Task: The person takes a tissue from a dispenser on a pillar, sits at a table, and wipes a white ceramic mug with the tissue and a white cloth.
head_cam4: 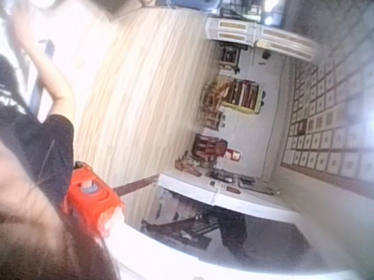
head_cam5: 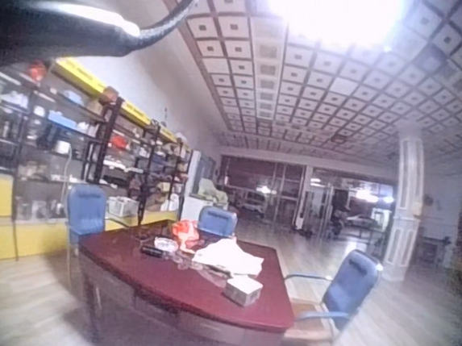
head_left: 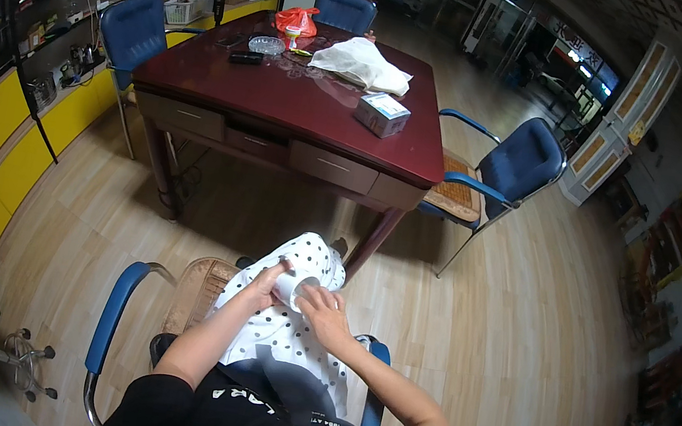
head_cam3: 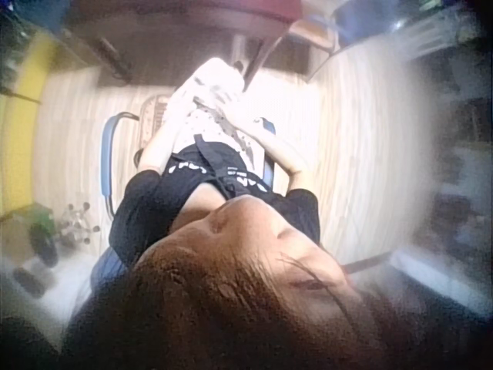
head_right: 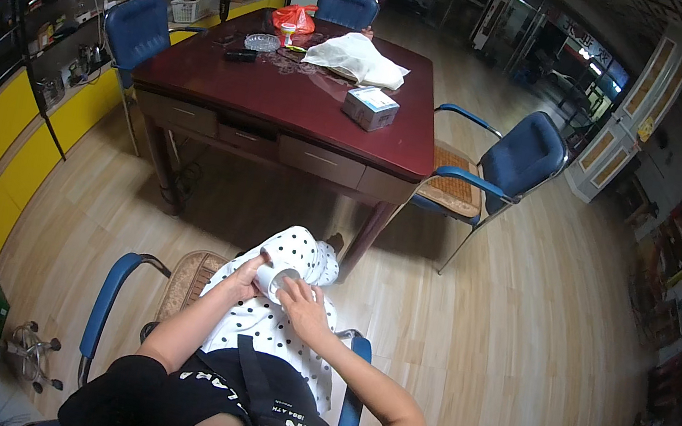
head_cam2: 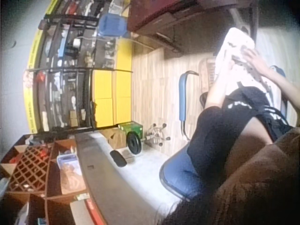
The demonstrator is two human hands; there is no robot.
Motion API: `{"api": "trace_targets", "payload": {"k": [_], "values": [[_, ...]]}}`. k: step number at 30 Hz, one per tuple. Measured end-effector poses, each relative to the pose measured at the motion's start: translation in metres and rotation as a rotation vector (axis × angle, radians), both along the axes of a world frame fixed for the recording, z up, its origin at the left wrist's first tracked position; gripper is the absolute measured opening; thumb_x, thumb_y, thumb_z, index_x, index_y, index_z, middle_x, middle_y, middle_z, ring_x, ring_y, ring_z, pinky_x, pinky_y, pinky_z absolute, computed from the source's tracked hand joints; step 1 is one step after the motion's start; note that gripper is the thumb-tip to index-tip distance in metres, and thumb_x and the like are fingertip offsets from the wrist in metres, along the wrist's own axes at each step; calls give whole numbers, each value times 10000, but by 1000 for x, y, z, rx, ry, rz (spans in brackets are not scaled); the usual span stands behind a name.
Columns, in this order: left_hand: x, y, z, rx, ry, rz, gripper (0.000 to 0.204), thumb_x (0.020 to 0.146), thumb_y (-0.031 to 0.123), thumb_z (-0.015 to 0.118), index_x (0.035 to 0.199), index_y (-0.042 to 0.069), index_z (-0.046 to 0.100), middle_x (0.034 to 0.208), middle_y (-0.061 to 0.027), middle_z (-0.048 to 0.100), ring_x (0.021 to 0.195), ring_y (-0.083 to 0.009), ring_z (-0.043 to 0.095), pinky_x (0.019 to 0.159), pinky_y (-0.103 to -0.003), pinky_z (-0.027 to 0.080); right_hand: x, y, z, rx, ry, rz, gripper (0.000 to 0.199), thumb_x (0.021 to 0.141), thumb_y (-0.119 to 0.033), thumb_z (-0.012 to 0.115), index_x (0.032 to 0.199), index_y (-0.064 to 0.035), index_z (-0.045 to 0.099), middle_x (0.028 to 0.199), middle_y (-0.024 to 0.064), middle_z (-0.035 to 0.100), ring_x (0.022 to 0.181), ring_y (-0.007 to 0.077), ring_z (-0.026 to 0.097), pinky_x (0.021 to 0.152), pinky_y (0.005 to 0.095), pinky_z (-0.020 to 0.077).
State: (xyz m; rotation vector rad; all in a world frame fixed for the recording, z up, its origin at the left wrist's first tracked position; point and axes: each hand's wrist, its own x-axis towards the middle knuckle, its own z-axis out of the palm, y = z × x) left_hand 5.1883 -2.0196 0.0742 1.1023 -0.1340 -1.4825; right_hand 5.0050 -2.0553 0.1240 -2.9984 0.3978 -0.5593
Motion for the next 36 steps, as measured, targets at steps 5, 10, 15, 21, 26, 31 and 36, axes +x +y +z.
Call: {"api": "trace_targets", "payload": {"k": [5,10,15,21,26,31,36], "values": [[-3,-4,-5,0,21,-44,456,755,477,546,1030,115,505,904,-86,581,794,-243,570,690,-453,458,13,-4,22,-72,33,-85,287,706,-70,498,992,-70,476,975,88,472,905,242,459,750,335,352],[2,-1,-8,25,69,-33,446,757,477,546,1023,121,504,860,-74,583,765,-230,571,666,-436,462,16,3,5,64,-55,111,225,683,-78,507,905,-44,503,774,92,499,760,249,503,652,336,410],[-9,-2,2,45,-46,31,388,754,450,562,953,118,536,790,-54,574,679,-208,570,608,-398,465,37,0,16,905,74,-206,181,802,-12,407,944,20,514,917,132,581,804,271,576,664,354,452],[-12,-12,4,23,-133,97,322,736,387,592,886,103,566,764,-56,565,652,-196,568,569,-375,466,63,1,-4,1975,-750,-334,231,866,-71,384,984,57,535,880,159,602,816,250,594,729,321,456],[-3,-16,-11,23,89,87,387,719,399,591,939,82,555,829,-77,585,718,-229,586,605,-396,483,21,16,5,686,-66,-164,318,809,-29,419,1119,1,483,1051,185,527,941,333,532,820,346,433],[-10,-20,5,72,-30,55,412,707,391,614,967,77,554,860,-89,589,724,-239,587,604,-402,486,4,-12,-10,-69,-102,118,327,689,-30,506,1008,44,512,1002,187,539,1004,320,494,855,342,408],[-14,-15,-6,-49,-166,144,337,737,345,616,928,70,573,842,-75,584,689,-201,581,559,-365,478,47,0,4,1537,-337,-263,195,803,-13,399,882,65,559,904,163,604,784,279,605,695,358,469]]}}
